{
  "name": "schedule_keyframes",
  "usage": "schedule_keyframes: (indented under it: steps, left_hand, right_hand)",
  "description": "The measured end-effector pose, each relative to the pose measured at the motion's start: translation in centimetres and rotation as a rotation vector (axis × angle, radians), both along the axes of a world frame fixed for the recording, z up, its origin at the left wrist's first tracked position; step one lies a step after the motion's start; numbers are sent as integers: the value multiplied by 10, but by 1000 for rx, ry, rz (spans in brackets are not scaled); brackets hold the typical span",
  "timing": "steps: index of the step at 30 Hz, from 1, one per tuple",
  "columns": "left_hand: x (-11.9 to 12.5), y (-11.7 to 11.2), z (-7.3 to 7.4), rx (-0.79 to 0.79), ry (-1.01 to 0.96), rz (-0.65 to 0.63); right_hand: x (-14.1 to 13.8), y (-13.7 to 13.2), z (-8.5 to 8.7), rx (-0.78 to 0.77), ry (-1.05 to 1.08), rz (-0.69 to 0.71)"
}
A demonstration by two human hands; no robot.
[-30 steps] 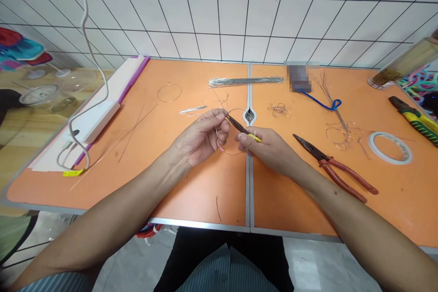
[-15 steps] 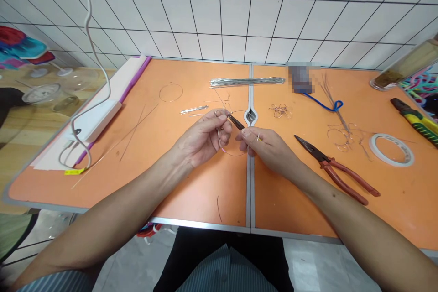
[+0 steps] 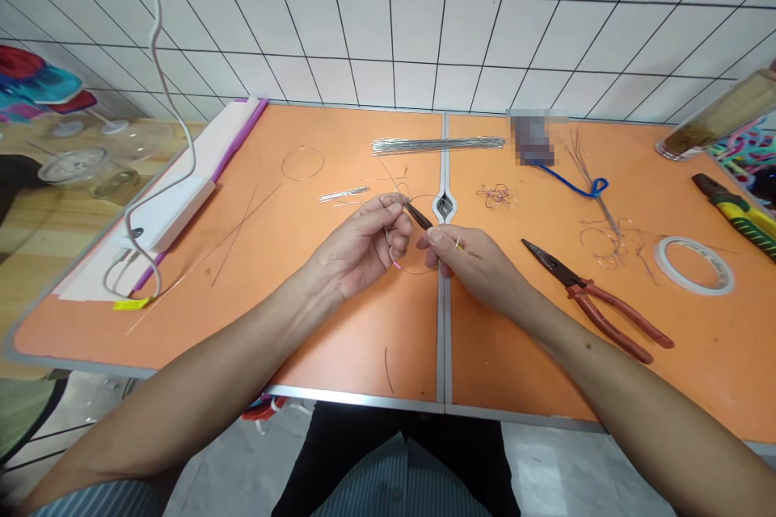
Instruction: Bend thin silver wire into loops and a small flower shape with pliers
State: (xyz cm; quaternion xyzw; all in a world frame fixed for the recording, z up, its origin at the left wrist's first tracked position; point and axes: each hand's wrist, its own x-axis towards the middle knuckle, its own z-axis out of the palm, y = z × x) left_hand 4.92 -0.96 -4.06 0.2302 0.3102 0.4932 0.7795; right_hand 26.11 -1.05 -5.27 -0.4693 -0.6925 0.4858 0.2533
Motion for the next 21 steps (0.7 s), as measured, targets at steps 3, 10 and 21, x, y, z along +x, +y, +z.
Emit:
schedule_keyframes:
  steps: [3,10,21]
  left_hand:
    - [0,0,1,-7,-2,4]
    - [2,0,2,-14,16,18]
    - [3,-1,0,-2,5,25]
  right_hand:
    - [-1,0,1,0,2,-6]
    - [-2,-1,0,-6,6,0]
    - [-3,-2,2,-40,25,8]
